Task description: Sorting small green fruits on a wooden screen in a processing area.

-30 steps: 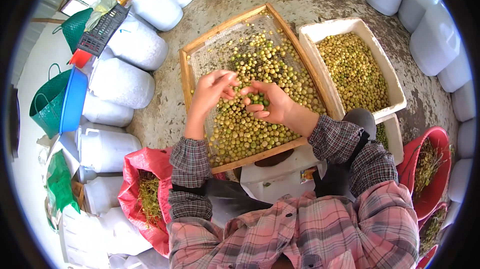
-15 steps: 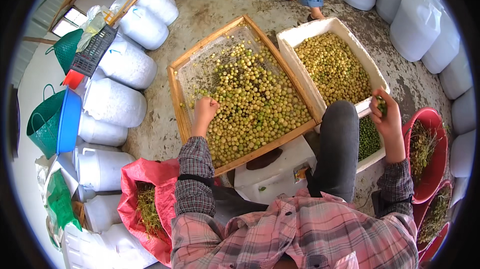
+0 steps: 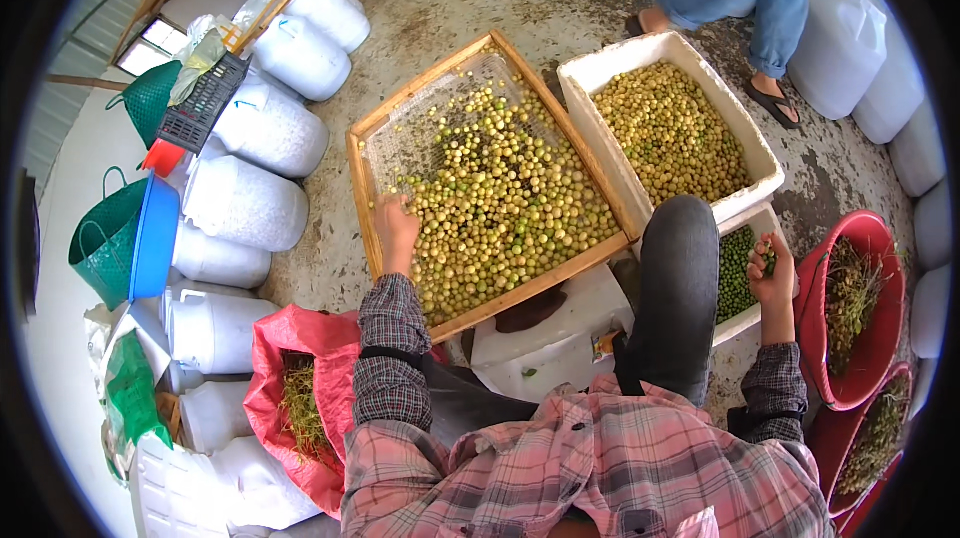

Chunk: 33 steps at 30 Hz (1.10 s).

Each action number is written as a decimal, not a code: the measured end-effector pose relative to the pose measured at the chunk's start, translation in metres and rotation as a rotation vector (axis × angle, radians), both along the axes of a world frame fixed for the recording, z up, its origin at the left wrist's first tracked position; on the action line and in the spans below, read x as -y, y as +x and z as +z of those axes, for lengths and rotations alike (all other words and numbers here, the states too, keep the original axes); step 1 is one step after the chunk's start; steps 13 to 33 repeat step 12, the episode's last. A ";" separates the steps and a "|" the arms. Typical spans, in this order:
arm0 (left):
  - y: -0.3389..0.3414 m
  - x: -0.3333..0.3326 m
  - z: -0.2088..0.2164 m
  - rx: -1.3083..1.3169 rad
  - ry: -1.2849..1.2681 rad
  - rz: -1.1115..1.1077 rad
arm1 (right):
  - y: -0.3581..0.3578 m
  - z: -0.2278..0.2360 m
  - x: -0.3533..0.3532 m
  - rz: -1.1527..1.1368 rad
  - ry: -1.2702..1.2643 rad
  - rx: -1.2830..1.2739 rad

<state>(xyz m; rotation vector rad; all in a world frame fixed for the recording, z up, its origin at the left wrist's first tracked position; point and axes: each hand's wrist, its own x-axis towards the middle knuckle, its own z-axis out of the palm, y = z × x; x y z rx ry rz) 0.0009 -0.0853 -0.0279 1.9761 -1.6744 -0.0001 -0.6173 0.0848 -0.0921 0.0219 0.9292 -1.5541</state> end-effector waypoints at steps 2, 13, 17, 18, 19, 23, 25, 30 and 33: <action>-0.015 0.004 0.008 0.114 -0.079 -0.112 | 0.003 0.014 0.002 -0.001 -0.031 -0.043; -0.037 0.023 0.015 -0.140 0.379 -0.236 | 0.081 0.095 0.035 0.279 -0.268 -0.052; -0.037 0.023 0.015 -0.140 0.379 -0.236 | 0.081 0.095 0.035 0.279 -0.268 -0.052; -0.037 0.023 0.015 -0.140 0.379 -0.236 | 0.081 0.095 0.035 0.279 -0.268 -0.052; -0.037 0.023 0.015 -0.140 0.379 -0.236 | 0.081 0.095 0.035 0.279 -0.268 -0.052; -0.037 0.023 0.015 -0.140 0.379 -0.236 | 0.081 0.095 0.035 0.279 -0.268 -0.052; -0.037 0.023 0.015 -0.140 0.379 -0.236 | 0.081 0.095 0.035 0.279 -0.268 -0.052; -0.037 0.023 0.015 -0.140 0.379 -0.236 | 0.081 0.095 0.035 0.279 -0.268 -0.052; -0.037 0.023 0.015 -0.140 0.379 -0.236 | 0.081 0.095 0.035 0.279 -0.268 -0.052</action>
